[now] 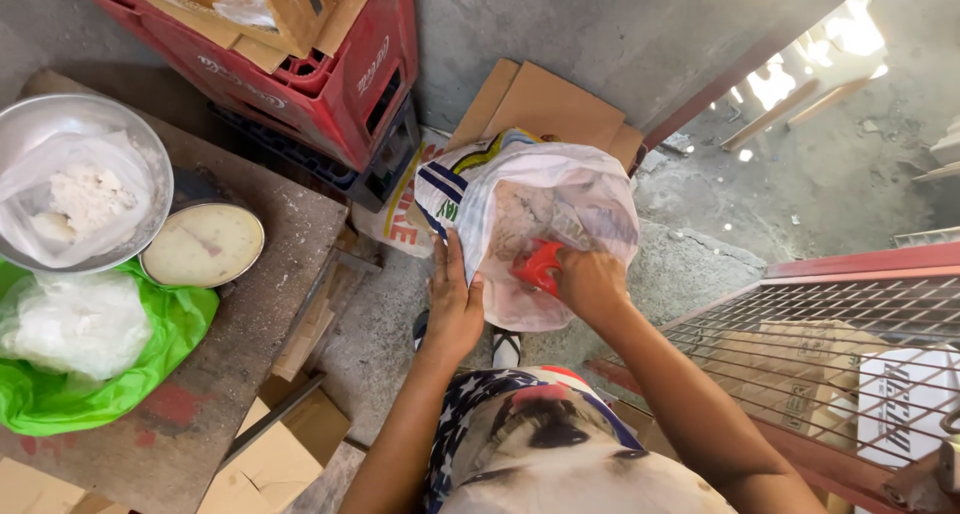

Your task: Scoop fertilizer into bags and weigh them

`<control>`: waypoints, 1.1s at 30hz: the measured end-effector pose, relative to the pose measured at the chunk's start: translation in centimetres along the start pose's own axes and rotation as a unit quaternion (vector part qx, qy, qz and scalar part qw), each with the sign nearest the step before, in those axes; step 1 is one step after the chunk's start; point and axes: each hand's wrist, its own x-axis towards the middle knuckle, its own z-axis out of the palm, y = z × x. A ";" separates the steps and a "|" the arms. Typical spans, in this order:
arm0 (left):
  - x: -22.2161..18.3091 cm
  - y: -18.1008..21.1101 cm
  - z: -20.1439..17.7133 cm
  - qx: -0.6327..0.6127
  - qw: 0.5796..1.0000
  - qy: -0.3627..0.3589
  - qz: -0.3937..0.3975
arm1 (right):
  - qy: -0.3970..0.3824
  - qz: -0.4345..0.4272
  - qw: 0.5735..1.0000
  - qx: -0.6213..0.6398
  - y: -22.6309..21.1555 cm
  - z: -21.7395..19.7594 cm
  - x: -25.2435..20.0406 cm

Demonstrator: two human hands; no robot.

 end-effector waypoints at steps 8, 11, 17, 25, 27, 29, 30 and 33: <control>0.2 0.0 0.8 0.012 1.000 0.005 0.015 | 0.039 -0.031 0.999 0.013 0.0 3.3 1.6; 0.5 0.6 1.0 0.006 1.000 0.015 0.014 | 0.058 -0.037 0.997 0.024 -0.4 3.7 2.5; 0.9 0.4 1.9 0.016 0.999 0.041 0.018 | 0.074 -0.039 0.995 0.049 0.6 4.8 3.2; -0.1 1.2 1.9 0.020 0.995 0.097 0.020 | 0.130 -0.064 0.981 0.126 2.7 1.4 0.1; -0.5 1.3 1.8 0.009 0.993 0.114 0.031 | 0.129 -0.060 0.977 0.156 3.3 0.5 -0.7; -0.7 1.2 1.8 0.009 0.992 0.122 0.035 | 0.141 -0.074 0.972 0.173 3.8 -0.3 -1.5; -0.7 1.2 1.8 0.007 0.991 0.128 0.040 | 0.153 -0.085 0.966 0.189 4.0 -0.9 -1.7; -0.8 1.2 1.2 0.002 0.990 0.126 0.058 | 0.137 -0.078 0.967 0.198 4.2 -3.7 -3.3</control>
